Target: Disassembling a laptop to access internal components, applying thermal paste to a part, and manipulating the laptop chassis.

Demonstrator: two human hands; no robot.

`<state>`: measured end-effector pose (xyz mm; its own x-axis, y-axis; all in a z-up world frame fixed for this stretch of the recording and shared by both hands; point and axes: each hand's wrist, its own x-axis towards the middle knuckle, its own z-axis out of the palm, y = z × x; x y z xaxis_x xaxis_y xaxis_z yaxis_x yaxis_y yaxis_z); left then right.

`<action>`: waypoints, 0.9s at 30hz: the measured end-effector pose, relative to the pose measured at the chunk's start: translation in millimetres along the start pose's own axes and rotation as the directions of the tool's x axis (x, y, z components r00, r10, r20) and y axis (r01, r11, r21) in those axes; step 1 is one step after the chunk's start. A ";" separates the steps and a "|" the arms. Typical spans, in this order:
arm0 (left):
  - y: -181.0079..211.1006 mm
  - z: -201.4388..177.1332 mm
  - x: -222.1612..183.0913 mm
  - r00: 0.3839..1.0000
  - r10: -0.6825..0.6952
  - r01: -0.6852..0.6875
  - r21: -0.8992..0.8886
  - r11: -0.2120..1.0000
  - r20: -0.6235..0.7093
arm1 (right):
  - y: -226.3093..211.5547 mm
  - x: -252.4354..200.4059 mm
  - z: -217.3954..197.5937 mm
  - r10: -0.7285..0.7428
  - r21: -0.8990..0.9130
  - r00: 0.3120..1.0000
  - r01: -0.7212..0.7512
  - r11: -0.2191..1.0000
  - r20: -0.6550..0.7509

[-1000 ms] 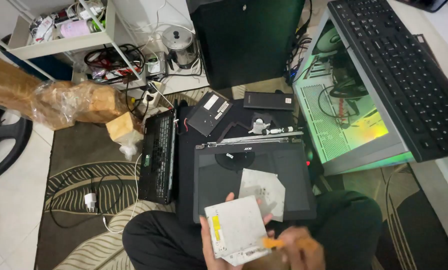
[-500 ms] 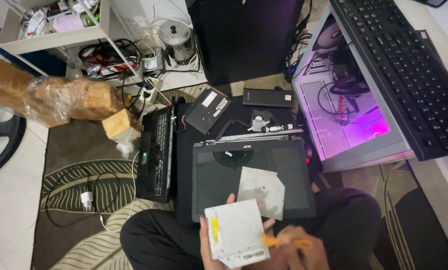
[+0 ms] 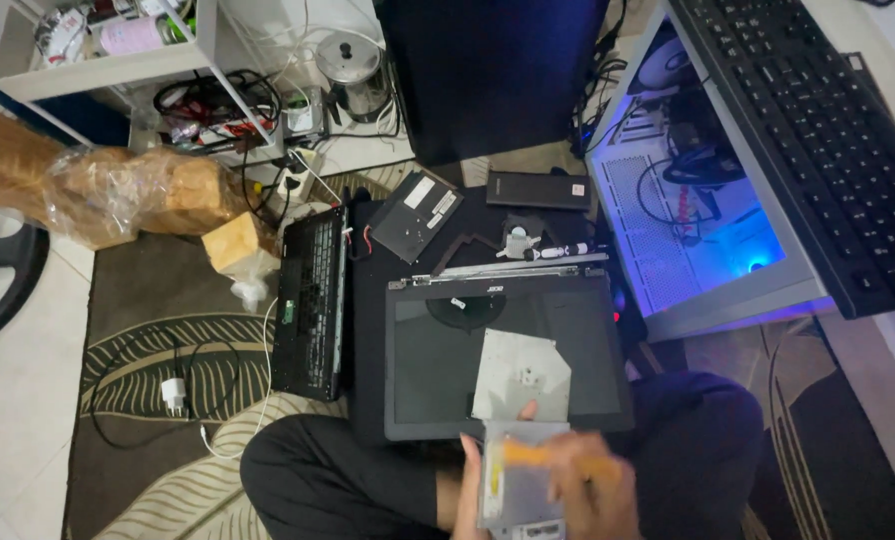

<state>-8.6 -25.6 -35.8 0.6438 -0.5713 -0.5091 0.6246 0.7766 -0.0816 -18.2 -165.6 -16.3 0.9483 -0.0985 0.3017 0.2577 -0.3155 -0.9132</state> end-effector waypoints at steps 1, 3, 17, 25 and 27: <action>-1.2 -2.9 0.4 1.000 0.003 -0.003 -0.002 1.000 -0.001 | 4.1 -4.9 -1.4 0.001 0.002 1.000 -0.001 1.000 0.003; -2.6 -7.3 2.4 0.998 0.041 -0.041 0.021 0.999 0.046 | 12.3 -13.2 -4.0 0.059 -0.111 0.998 -0.061 0.992 -0.020; 12.5 70.7 -37.7 0.986 -0.046 0.024 -0.136 0.990 -0.161 | 44.9 -28.7 3.2 0.014 -0.214 0.998 0.001 0.977 0.068; 4.8 63.8 -41.4 0.978 0.052 -0.063 -0.050 0.997 -0.203 | 6.5 -17.9 9.0 0.424 -0.051 0.906 -0.424 0.904 -0.007; 2.6 57.1 -41.2 0.983 0.028 -0.035 -0.040 0.999 -0.180 | -2.4 -9.8 8.7 0.296 -0.042 0.955 -0.298 0.954 -0.031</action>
<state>-8.3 -15.1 33.8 0.5708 -0.4925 -0.6570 0.5832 0.8064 -0.0978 -26.5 -155.6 -19.4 0.9759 -0.2165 0.0256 -0.0442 -0.3113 -0.9493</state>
